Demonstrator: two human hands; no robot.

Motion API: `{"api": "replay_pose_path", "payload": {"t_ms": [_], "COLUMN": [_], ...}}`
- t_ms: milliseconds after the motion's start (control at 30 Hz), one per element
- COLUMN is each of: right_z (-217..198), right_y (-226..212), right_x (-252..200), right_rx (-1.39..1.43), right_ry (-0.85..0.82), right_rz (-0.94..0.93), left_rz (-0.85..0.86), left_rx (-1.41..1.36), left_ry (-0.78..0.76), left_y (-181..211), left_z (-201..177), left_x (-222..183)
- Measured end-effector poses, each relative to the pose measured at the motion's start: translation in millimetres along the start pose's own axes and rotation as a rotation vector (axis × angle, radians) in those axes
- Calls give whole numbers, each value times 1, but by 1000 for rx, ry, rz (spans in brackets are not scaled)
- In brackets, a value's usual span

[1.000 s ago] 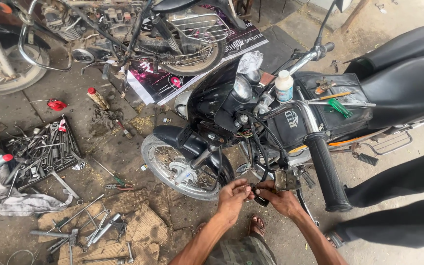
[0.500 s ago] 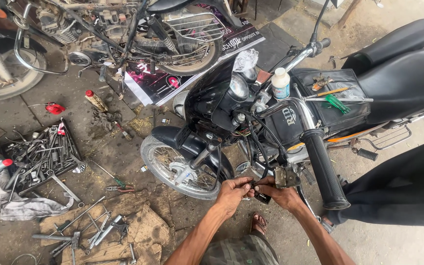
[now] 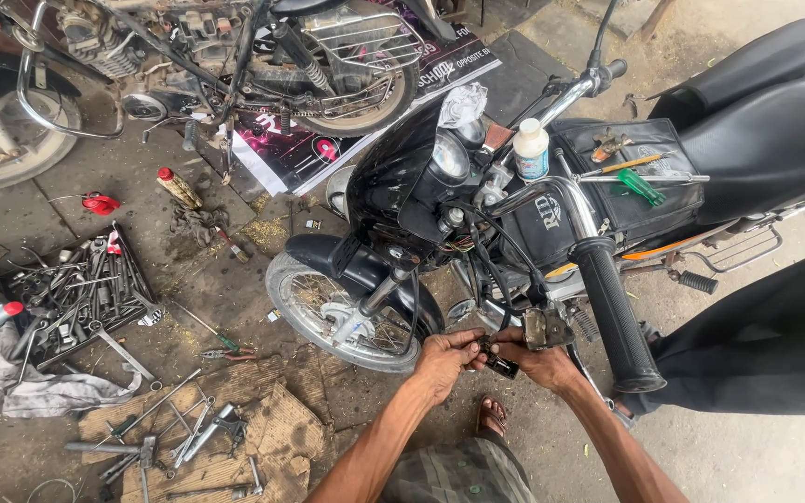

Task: The person works on the handlebar area of a motorcycle, first holding a small bottle and applying its contents to a component near the front of the bike, then manipulating small parts of the lever assembly by hand, and finally using a screwdriver-like tool on the assembly while standing beside the motorcycle.

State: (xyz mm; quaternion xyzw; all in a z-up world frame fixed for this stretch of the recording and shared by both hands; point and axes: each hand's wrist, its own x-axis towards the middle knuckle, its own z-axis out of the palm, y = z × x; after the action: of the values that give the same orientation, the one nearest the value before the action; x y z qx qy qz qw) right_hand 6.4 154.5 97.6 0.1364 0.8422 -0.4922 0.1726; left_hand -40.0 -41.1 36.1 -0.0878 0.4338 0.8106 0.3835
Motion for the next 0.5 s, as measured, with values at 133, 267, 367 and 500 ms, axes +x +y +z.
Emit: {"api": "replay_pose_path", "payload": {"t_ms": [133,267,367,500], "right_z": [2,1,-1,0], "right_y": [5,4,0,-6], "right_x": [3,5,5,2], "right_rx": [10,16,-6,-33], "right_ry": [1,-3,-3,14], "right_rz": [-21,-4,20,45], "left_rz": [-3,13,5,-11], "left_rx": [11,31,54,57], "left_ry": [-2,-3,-7,-22], "left_y": [0,1,6,12], "left_z": [0,0,3,6], "left_x": [-1,0,-3,-6]}}
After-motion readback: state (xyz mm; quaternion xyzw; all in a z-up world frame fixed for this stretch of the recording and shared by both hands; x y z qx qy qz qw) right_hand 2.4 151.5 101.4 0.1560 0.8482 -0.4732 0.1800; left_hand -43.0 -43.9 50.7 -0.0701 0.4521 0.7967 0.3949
